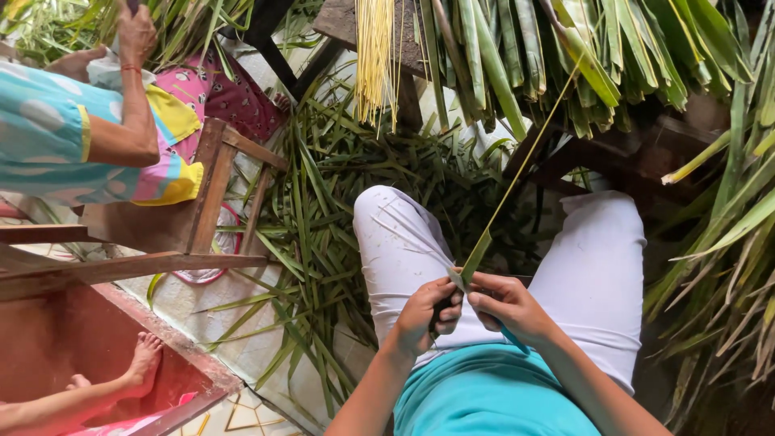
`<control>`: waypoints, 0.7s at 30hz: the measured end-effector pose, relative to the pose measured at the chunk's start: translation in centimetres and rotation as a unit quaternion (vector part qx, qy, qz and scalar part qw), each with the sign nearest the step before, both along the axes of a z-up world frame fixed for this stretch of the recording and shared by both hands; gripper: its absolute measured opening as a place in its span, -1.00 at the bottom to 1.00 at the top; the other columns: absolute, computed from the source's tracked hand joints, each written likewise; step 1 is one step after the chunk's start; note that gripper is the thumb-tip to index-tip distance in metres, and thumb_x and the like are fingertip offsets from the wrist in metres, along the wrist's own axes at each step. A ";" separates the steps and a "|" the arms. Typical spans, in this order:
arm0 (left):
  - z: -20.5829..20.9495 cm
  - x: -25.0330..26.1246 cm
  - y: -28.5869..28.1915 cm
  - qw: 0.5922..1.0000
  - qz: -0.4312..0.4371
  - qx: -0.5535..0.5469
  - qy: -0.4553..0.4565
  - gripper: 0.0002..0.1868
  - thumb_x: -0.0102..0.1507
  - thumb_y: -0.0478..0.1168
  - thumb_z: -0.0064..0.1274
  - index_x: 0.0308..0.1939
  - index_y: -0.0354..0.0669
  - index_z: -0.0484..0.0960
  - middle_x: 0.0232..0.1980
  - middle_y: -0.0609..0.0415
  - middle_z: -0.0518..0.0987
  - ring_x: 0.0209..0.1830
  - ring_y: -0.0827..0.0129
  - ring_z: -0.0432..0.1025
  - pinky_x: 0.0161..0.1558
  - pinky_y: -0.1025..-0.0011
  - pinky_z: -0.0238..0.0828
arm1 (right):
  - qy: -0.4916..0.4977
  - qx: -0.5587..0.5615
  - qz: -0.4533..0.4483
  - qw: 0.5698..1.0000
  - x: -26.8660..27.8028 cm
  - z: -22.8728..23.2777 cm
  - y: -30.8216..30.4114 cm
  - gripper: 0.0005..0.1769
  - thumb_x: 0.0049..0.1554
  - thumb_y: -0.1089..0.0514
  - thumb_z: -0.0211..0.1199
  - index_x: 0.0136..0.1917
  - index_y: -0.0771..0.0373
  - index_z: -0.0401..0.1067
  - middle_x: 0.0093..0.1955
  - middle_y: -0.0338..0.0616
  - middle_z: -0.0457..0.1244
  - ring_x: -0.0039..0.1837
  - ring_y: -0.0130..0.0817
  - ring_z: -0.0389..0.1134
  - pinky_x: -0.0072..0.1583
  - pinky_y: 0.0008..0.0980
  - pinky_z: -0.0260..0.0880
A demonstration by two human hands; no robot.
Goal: Stripping the leafy material from palm fronds to extract the midribs using a knife
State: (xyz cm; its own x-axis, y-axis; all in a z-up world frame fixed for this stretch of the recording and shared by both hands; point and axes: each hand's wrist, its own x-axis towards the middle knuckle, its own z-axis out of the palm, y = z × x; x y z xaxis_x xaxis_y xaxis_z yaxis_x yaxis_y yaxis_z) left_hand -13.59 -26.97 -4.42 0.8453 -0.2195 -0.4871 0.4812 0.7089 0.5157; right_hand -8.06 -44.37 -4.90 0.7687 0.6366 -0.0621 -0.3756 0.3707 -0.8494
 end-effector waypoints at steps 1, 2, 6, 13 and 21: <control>-0.6 -0.2 0.1 0.999 -0.015 -0.045 0.018 -0.76 0.44 -0.15 -0.21 -0.29 -0.17 0.32 -0.64 0.20 0.10 -0.78 0.56 0.03 -0.79 0.67 -0.04 | 0.007 0.002 0.003 1.000 0.1 -0.6 -0.2 -0.54 0.11 0.51 0.09 0.30 0.60 0.35 -0.48 0.00 0.14 -0.57 -0.43 0.11 -0.56 -0.44 0.18; -1.2 -0.3 0.1 0.995 -0.031 -0.090 0.036 -0.72 0.46 -0.09 -0.22 -0.30 -0.13 0.29 -0.65 0.22 0.06 -0.77 0.50 0.01 -0.74 0.64 -0.06 | 0.014 0.004 0.006 1.000 0.2 -1.1 -0.4 -0.52 0.11 0.52 0.08 0.32 0.58 0.34 -0.49 -0.01 0.14 -0.56 -0.43 0.13 -0.54 -0.46 0.17; -0.8 -0.2 -0.6 0.999 -0.029 -0.033 0.018 -0.77 0.43 -0.11 -0.27 -0.28 -0.13 0.29 -0.62 0.17 0.17 -0.74 0.58 0.05 -0.72 0.68 -0.15 | 0.022 -0.027 -0.036 0.999 -0.3 -0.1 0.0 -0.53 0.11 0.50 0.11 0.31 0.55 0.35 -0.47 0.01 0.15 -0.56 -0.42 0.13 -0.56 -0.46 0.15; 3.7 0.4 -1.4 0.940 -0.021 0.321 -0.113 -0.76 0.40 -0.16 -0.24 -0.25 -0.15 0.50 -0.65 0.16 0.26 -0.68 0.47 0.13 -0.61 0.56 0.07 | -0.015 -0.070 -0.078 0.994 0.0 1.2 0.6 -0.54 0.13 0.47 0.15 0.32 0.53 0.35 -0.41 0.00 0.17 -0.56 -0.45 0.12 -0.55 -0.47 0.12; 4.3 -1.1 -0.5 0.879 -0.090 0.444 -0.148 -0.71 0.29 0.02 -0.07 -0.05 -0.05 0.51 -0.61 0.16 0.42 -0.52 0.38 0.33 -0.34 0.41 0.29 | 0.010 -0.107 -0.107 0.988 2.0 1.1 0.5 -0.51 0.13 0.41 0.17 0.35 0.45 0.34 -0.39 0.04 0.18 -0.57 -0.36 0.14 -0.56 -0.40 0.11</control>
